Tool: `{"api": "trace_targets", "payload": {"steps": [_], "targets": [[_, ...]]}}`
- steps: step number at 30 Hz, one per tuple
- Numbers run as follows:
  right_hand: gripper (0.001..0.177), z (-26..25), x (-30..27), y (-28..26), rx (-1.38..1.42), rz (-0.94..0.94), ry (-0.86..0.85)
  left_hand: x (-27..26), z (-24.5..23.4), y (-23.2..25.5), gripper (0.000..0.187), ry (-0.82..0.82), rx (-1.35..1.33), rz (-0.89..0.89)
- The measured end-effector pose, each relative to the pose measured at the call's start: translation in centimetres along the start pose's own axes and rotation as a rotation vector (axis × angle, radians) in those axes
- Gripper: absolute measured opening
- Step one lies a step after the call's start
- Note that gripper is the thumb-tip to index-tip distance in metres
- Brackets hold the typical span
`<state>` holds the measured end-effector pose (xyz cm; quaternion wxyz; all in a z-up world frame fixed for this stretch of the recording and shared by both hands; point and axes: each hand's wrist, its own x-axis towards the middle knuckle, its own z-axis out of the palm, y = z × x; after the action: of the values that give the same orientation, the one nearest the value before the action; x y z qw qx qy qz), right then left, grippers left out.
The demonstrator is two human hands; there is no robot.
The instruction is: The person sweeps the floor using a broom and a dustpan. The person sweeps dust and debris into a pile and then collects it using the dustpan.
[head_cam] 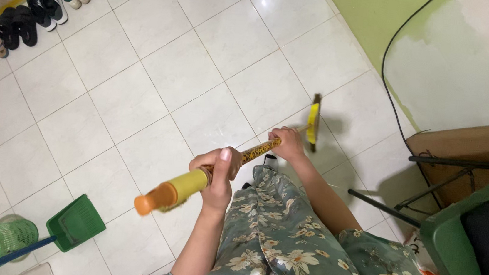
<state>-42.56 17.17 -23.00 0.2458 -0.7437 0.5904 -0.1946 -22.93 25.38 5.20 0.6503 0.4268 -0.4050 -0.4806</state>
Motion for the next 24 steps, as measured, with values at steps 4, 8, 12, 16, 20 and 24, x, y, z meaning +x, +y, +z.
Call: {"api": "trace_targets", "payload": {"steps": [4,8,12,16,20,24], "targets": [[0.007,0.8,-3.1,4.2,0.009,-0.030,0.042,-1.2,-0.1,-2.7,0.050,0.020,-0.017,-0.074],[0.016,1.9,-7.1,7.3,-0.051,0.296,-0.076,-2.9,0.0,-4.8,0.047,-0.136,0.110,-0.184],[0.013,3.6,-9.3,7.9,0.050,0.337,-0.021,-4.9,0.5,-4.5,0.052,-0.255,0.236,-0.240],[0.016,4.5,-9.5,6.0,0.025,0.335,-0.002,-6.4,1.5,-2.2,0.050,-0.345,0.304,-0.227],[0.029,4.2,-9.7,3.4,0.171,0.259,-0.028,-7.2,1.3,-0.2,0.049,-0.371,0.303,-0.120],[0.028,2.6,-9.6,0.9,0.140,0.208,0.044,-7.7,0.5,0.4,0.049,-0.298,0.249,-0.049]]}}
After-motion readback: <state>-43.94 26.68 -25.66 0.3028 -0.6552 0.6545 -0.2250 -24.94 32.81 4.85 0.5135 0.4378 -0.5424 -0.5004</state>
